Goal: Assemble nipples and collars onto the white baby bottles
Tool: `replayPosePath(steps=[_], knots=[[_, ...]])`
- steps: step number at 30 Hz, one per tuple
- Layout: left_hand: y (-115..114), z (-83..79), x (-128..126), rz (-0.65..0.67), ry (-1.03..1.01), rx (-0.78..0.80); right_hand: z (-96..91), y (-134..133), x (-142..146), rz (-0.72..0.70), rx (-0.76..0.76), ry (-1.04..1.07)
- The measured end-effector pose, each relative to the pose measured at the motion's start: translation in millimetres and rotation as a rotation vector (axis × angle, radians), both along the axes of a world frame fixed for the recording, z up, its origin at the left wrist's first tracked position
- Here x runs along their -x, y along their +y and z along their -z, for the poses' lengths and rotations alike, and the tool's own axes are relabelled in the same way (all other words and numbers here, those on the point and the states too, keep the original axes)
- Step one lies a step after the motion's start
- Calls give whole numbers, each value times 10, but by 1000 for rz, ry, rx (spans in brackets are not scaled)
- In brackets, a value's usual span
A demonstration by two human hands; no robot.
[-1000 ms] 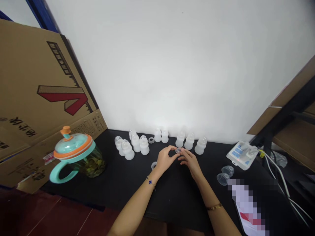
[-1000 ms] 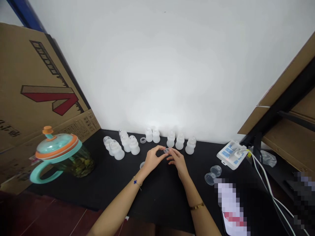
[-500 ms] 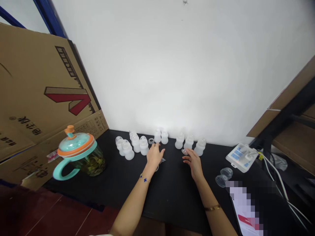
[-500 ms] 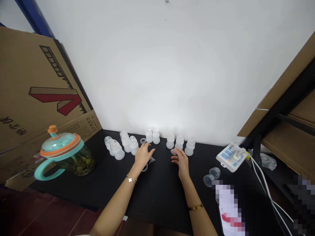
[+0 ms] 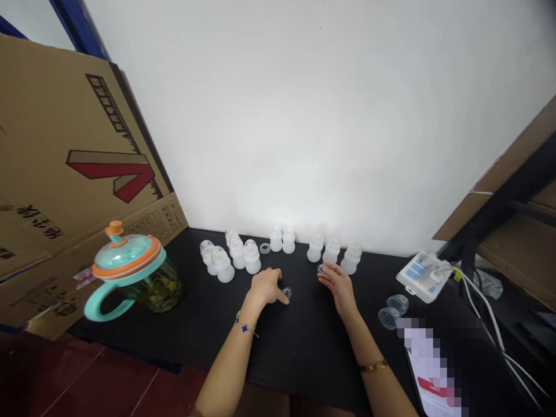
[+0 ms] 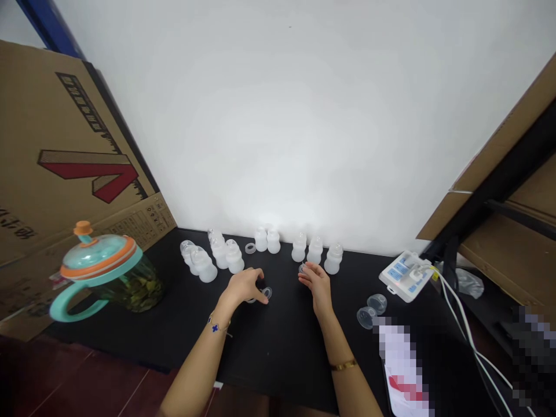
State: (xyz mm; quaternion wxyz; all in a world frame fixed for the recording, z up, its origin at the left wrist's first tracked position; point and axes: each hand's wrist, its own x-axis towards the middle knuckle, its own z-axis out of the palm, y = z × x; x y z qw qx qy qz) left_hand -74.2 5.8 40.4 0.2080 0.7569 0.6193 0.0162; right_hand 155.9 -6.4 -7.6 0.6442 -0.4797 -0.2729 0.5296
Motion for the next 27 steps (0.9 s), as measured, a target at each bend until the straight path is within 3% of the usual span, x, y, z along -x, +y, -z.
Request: replayPosePath(steps=[6,11,16,21,27], knots=[[22,-10,56,5,85,52,-8,-13,16,-29,19,-26],[51,56,21,-18,26,73,-4,-14,29,-31,23,-40],[103,175,-39,-54,-88,-122,16,-7,32,-32,26,-41],[183,302,-70,-72,-146,-180,32,1,38,-25,27,-41],[201,271,-129,-91,-418,-358,24,-4,46,-40,32,-25]])
